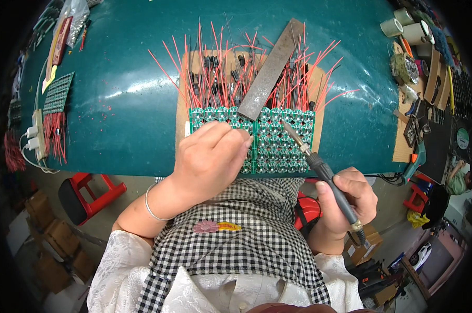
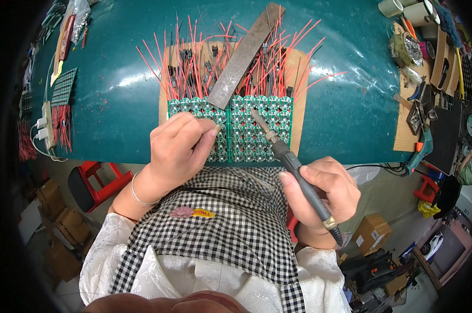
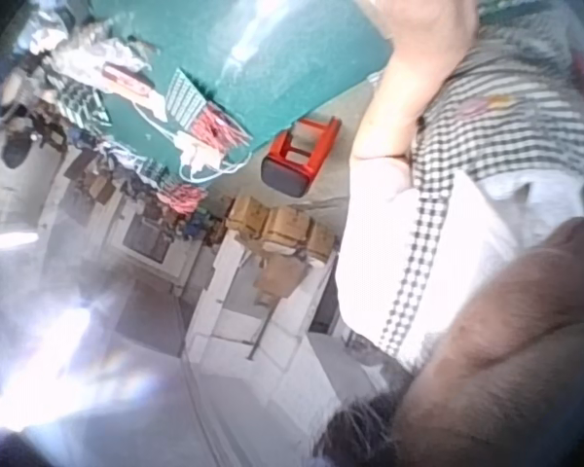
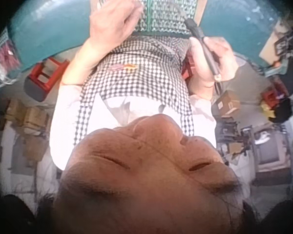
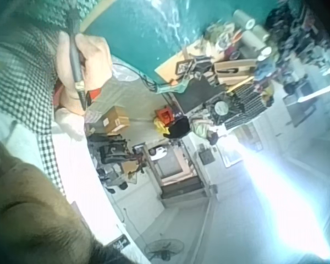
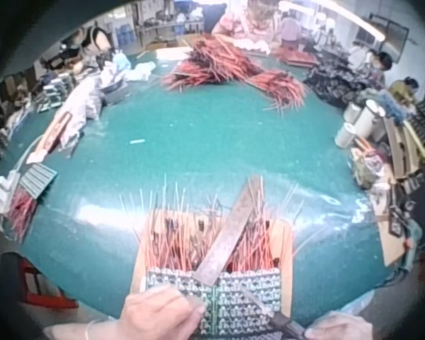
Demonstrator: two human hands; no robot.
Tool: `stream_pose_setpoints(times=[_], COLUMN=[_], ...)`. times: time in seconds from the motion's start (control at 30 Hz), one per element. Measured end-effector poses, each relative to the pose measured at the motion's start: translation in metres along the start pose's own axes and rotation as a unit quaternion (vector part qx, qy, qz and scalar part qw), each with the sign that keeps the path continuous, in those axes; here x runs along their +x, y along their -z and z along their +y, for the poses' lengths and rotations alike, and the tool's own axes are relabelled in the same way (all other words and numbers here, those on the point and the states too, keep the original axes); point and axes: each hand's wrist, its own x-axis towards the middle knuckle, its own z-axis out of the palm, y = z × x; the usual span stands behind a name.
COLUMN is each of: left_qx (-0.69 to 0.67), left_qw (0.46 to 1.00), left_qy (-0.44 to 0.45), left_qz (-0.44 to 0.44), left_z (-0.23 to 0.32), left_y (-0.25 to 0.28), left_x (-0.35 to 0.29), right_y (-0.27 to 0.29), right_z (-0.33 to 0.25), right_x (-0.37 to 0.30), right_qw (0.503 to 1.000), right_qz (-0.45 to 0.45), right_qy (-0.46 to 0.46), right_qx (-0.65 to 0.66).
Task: The person aligns an array of wired circuit boards onto a cardboard base, places a metal bar across the wires, and solders the contacts on the boards using a soldering iron.
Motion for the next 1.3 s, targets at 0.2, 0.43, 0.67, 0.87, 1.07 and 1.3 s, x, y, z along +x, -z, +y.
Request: stream_pose_setpoints(times=[0.2,0.43,0.67,0.87,1.07,1.3], left_qx=[0.001,0.004,0.004,-0.003,-0.008,-0.009], left_qw=[0.999,0.999,0.998,0.999,0.999,0.999], left_qy=[0.028,0.025,0.029,0.027,0.026,0.022], left_qz=[-0.045,-0.045,-0.053,-0.029,-0.039,-0.036], left_z=[0.002,0.0,-0.002,0.001,-0.001,-0.003], left_y=[0.0,-0.003,-0.005,-0.002,-0.001,-0.009], left_x=[-0.003,0.0,-0.001,0.002,0.001,0.001], right_y=[-0.003,-0.009,-0.011,-0.003,0.009,0.005], right_z=[0.001,0.003,0.001,0.007,0.019,0.022], right_x=[0.003,0.007,0.013,0.017,0.026,0.035], right_qw=[1.0,0.999,0.997,0.996,0.993,0.989], right_qz=[-0.022,-0.04,-0.055,-0.037,-0.031,-0.077], right_qy=[-0.009,-0.028,-0.06,-0.071,-0.074,-0.083], right_qx=[0.008,0.002,-0.001,0.036,0.081,0.096])
